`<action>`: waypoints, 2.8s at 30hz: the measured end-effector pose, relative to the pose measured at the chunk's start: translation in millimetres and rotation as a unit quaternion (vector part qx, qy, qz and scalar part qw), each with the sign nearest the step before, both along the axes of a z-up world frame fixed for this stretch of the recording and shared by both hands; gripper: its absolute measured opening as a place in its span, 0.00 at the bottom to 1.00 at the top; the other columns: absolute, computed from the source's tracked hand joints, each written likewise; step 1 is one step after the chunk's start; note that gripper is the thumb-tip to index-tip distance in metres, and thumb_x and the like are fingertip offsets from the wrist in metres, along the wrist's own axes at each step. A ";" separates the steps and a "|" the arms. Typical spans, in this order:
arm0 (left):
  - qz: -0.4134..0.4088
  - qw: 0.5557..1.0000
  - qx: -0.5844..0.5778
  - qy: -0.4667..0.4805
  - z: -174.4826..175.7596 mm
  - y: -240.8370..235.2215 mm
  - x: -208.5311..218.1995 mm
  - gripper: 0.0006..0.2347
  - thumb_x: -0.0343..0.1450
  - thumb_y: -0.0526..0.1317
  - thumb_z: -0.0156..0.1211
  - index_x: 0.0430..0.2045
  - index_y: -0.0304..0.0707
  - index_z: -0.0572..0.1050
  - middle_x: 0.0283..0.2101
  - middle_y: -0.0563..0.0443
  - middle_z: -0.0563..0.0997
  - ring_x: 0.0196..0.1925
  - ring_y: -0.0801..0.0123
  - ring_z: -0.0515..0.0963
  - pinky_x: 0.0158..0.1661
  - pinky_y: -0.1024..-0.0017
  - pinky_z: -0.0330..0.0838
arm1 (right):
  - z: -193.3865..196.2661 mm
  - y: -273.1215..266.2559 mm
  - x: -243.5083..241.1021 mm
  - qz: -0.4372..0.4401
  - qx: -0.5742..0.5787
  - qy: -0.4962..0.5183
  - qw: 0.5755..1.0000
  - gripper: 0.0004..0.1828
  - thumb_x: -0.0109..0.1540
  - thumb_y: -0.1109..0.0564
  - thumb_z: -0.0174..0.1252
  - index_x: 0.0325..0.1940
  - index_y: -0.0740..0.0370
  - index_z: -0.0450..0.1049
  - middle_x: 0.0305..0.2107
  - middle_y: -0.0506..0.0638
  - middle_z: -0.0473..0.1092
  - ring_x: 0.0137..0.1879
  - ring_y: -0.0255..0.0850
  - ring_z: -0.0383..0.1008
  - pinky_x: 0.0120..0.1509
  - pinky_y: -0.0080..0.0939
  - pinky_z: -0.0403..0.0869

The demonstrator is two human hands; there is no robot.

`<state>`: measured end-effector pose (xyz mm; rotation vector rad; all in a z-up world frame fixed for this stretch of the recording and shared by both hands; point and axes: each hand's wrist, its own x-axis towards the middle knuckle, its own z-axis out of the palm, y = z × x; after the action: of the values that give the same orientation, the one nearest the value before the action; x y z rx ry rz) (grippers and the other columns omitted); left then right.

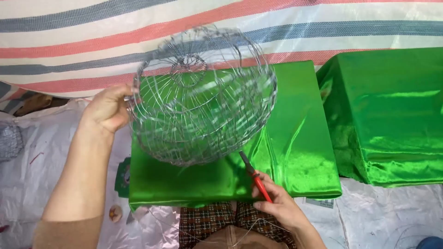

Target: A person uses pliers to cut and bend wire, attaching it to a circular frame to create a 3D wire structure.

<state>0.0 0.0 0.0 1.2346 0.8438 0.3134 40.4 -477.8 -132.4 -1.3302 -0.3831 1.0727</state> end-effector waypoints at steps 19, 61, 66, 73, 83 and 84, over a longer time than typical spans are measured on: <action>0.054 0.997 -0.050 0.000 -7.1 5.3 -1.8 0.11 0.62 0.34 0.61 0.37 0.35 0.79 0.32 0.52 0.81 0.22 0.75 0.77 0.23 0.83 0.70 | 24.2 52.4 7.0 0.052 0.034 -0.057 0.996 0.05 0.51 0.60 0.62 0.29 0.56 0.73 0.70 0.53 0.57 0.75 0.59 0.59 0.72 0.72 0.59; -0.178 0.548 0.807 0.128 7.1 -124.5 40.5 0.48 0.59 0.59 0.78 0.75 0.56 0.57 0.75 0.34 0.40 0.74 0.39 0.46 0.63 0.31 0.40 | 45.6 88.7 7.6 0.019 -0.226 -0.476 0.850 0.07 0.53 0.59 0.66 0.34 0.64 0.80 0.65 0.59 0.61 0.49 0.49 0.69 0.56 0.51 0.73; -0.178 0.589 0.777 0.134 4.2 -131.4 34.6 0.48 0.59 0.53 0.80 0.75 0.54 0.57 0.75 0.33 0.38 0.76 0.35 0.40 0.65 0.29 0.28 | 47.6 84.6 8.6 0.002 -0.212 -0.510 0.834 0.10 0.51 0.58 0.67 0.34 0.63 0.80 0.65 0.60 0.62 0.50 0.51 0.66 0.54 0.50 0.72; -0.177 0.587 0.780 0.122 11.7 -144.9 32.0 0.46 0.59 0.50 0.77 0.75 0.53 0.58 0.76 0.33 0.40 0.76 0.39 0.37 0.65 0.31 0.27 | 63.0 87.2 14.5 0.007 -0.230 -0.531 0.815 0.13 0.52 0.56 0.66 0.39 0.62 0.80 0.66 0.58 0.60 0.53 0.51 0.64 0.54 0.52 0.68; -0.181 0.621 0.751 0.136 5.1 -150.7 33.0 0.50 0.55 0.46 0.77 0.75 0.55 0.54 0.76 0.35 0.36 0.76 0.36 0.30 0.63 0.22 0.26 | 81.6 94.6 22.4 0.019 -0.265 -0.618 0.740 0.15 0.51 0.53 0.65 0.41 0.59 0.78 0.59 0.56 0.68 0.43 0.53 0.74 0.41 0.51 0.77; -0.190 0.623 0.743 0.155 3.6 -150.7 34.3 0.52 0.55 0.47 0.78 0.76 0.57 0.51 0.76 0.35 0.34 0.76 0.35 0.28 0.62 0.20 0.24 | 83.7 95.4 21.8 0.009 -0.262 -0.634 0.727 0.13 0.52 0.53 0.64 0.38 0.60 0.78 0.58 0.58 0.70 0.38 0.53 0.77 0.37 0.50 0.78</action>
<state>34.3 -150.7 3.6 3.0709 0.4345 0.4662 62.2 -382.4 -48.7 -2.4826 -1.1446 0.0613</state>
